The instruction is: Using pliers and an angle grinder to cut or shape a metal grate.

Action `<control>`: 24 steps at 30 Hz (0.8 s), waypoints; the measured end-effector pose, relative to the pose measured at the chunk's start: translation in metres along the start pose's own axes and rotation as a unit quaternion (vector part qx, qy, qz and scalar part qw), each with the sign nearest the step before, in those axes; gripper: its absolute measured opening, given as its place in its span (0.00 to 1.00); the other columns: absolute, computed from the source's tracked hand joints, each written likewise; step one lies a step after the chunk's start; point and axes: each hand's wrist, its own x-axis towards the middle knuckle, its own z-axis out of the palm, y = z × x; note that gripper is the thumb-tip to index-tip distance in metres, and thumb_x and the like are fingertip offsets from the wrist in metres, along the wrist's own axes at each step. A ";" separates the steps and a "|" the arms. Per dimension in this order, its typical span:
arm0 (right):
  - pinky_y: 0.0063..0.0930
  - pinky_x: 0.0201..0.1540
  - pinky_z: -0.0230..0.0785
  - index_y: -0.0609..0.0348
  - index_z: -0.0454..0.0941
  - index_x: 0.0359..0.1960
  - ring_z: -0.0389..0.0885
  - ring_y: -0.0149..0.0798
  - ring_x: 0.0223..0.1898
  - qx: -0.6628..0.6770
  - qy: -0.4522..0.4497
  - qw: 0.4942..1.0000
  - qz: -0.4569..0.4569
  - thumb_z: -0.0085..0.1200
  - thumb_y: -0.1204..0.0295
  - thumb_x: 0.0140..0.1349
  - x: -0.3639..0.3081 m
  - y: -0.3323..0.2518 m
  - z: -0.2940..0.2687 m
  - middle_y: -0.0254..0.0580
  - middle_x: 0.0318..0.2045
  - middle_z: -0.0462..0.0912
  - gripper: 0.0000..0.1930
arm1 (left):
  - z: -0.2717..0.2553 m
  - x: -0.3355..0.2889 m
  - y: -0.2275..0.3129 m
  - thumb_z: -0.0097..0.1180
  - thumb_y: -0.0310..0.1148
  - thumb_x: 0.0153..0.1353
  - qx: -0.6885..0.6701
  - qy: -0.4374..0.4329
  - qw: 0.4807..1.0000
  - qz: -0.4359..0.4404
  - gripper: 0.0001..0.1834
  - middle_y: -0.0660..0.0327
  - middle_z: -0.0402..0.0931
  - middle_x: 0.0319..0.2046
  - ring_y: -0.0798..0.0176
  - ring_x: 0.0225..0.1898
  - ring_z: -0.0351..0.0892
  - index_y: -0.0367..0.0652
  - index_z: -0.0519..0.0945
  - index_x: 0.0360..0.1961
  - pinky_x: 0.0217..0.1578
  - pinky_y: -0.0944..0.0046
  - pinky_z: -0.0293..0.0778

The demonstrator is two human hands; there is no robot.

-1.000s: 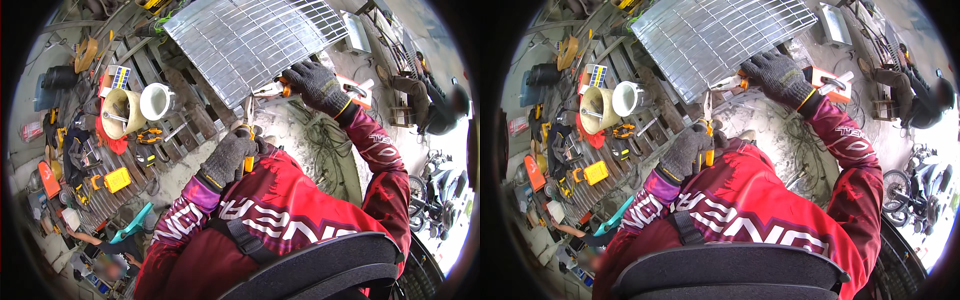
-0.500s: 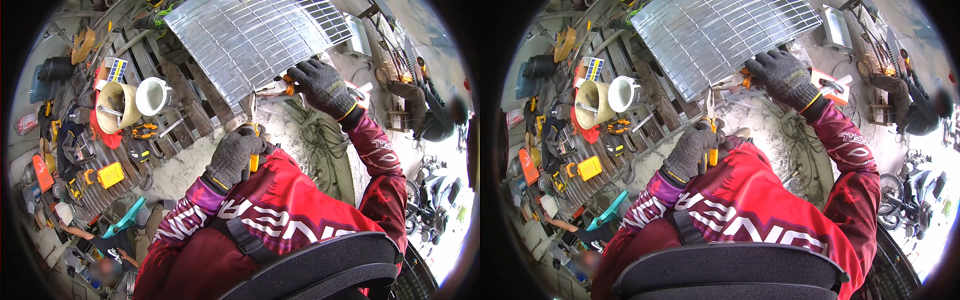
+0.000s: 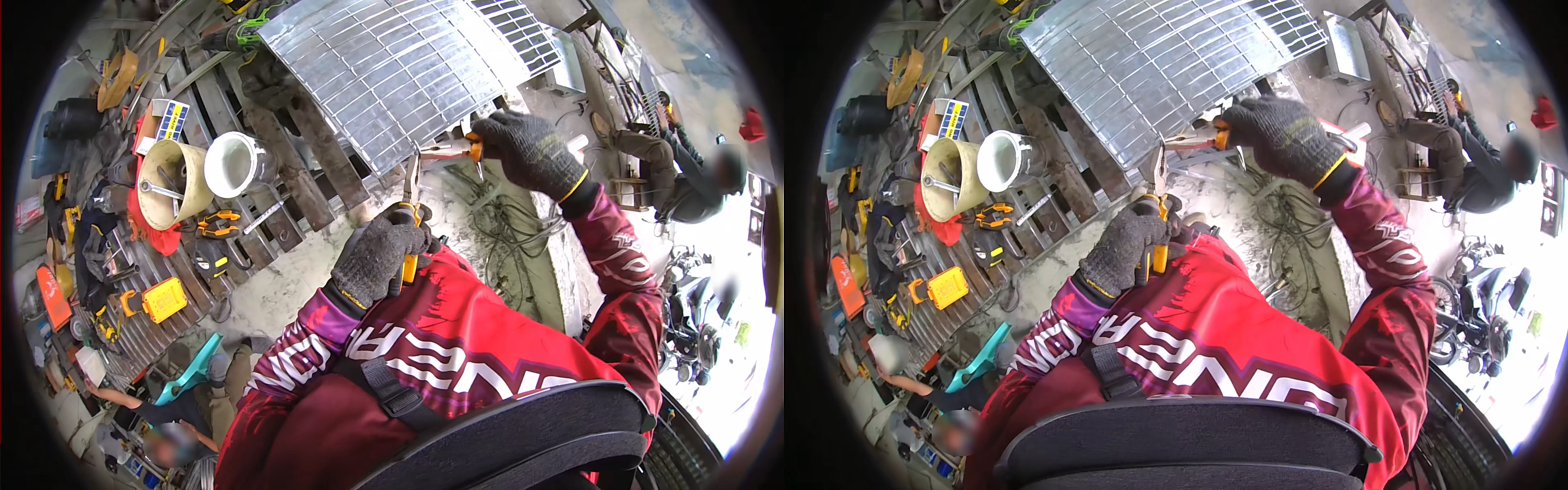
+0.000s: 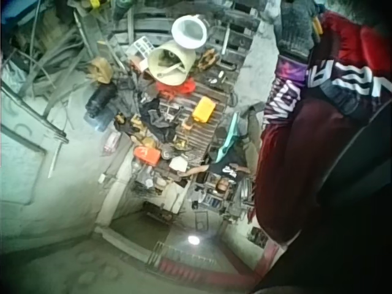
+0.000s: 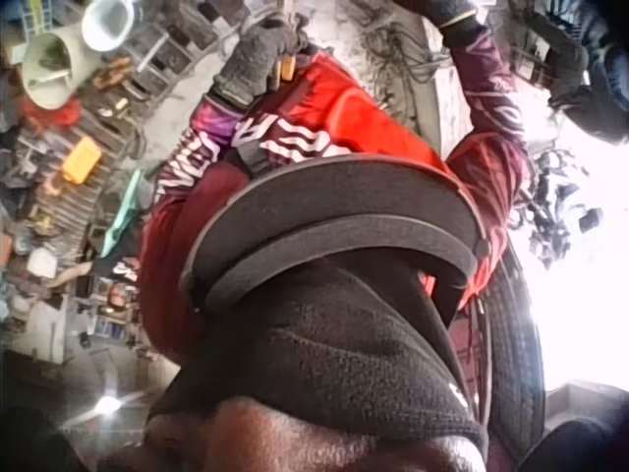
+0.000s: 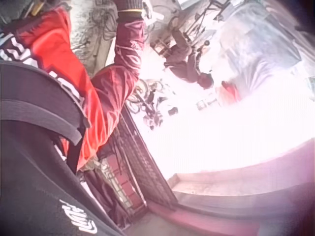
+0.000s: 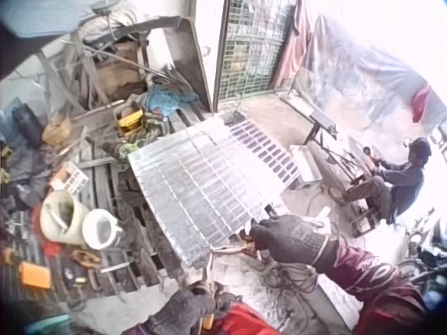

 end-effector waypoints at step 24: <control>0.48 0.46 0.69 0.55 0.74 0.52 0.77 0.56 0.44 -0.019 0.062 0.995 -0.073 0.56 0.74 0.60 0.001 0.013 0.033 0.50 0.40 0.77 0.17 | 0.011 0.017 -0.018 0.50 0.28 0.61 0.192 0.054 0.977 0.080 0.10 0.54 0.77 0.30 0.56 0.31 0.81 0.31 0.73 0.41 0.38 0.55 0.81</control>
